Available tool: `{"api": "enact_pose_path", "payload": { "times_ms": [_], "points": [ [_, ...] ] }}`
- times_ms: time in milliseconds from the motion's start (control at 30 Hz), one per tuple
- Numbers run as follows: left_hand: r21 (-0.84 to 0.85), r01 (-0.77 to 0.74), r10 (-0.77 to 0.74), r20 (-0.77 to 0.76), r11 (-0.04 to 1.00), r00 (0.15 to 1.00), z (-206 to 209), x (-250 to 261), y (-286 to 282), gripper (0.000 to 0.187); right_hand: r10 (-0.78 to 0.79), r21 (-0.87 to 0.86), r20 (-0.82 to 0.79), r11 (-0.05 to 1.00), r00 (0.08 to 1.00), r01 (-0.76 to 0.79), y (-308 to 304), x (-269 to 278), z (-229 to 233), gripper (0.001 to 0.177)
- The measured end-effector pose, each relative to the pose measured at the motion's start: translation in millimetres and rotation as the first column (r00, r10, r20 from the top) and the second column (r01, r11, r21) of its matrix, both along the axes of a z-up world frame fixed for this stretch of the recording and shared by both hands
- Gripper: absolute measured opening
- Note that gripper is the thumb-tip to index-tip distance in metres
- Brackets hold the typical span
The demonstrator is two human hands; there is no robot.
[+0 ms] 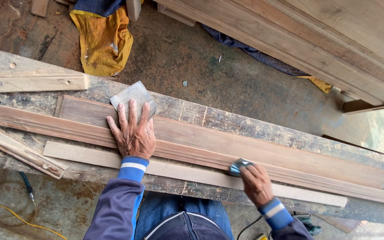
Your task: Sanding a piece of wooden molding with a sanding block.
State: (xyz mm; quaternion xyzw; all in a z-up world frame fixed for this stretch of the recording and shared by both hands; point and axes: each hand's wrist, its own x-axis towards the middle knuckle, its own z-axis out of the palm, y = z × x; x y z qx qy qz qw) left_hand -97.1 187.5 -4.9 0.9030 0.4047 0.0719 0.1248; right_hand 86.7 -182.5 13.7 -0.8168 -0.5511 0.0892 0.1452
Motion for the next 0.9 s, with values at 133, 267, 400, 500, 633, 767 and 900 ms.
{"api": "enact_pose_path", "payload": {
  "times_ms": [133, 267, 400, 500, 633, 767, 900],
  "points": [
    [0.028, 0.008, -0.008, 0.019, 1.000, 1.000, -1.8, -0.4, 0.0, 0.051, 0.061, 0.120, -0.115, 0.992, 0.992, -0.047, 75.7, -37.7, 3.8, 0.032],
    [0.024, 0.015, -0.016, 0.033, 1.000, 0.999, 3.5, -0.5, -0.4, 0.052, 0.136, 0.032, -0.234, 0.991, 0.963, -0.132, 104.3, -45.3, 13.9, 0.034],
    [0.029, 0.020, -0.021, 0.035, 0.999, 0.999, -0.3, -3.2, -0.9, 0.051, 0.126, 0.126, -0.151, 0.986, 0.980, -0.107, 14.2, 5.5, 12.6, 0.039],
    [0.036, 0.013, -0.014, 0.042, 0.999, 0.999, -0.2, -2.0, -0.8, 0.049, 0.033, 0.024, -0.100, 0.999, 0.994, -0.031, -35.7, 28.9, 20.6, 0.028],
    [0.041, 0.009, -0.010, 0.035, 0.999, 0.999, -1.8, -3.7, -2.4, 0.049, -0.003, 0.101, -0.087, 0.995, 0.996, 0.012, -20.4, 16.0, 9.8, 0.026],
    [0.045, 0.018, -0.019, 0.019, 0.999, 1.000, -5.7, -5.0, -0.4, 0.049, 0.118, 0.077, -0.171, 0.991, 0.978, -0.106, 52.3, -30.6, -14.0, 0.032],
    [0.033, 0.035, -0.036, 0.032, 0.999, 0.999, -4.7, -5.3, 0.9, 0.049, 0.115, 0.034, -0.229, 0.993, 0.967, -0.110, 18.6, 0.8, 1.2, 0.036]
  ]
}}
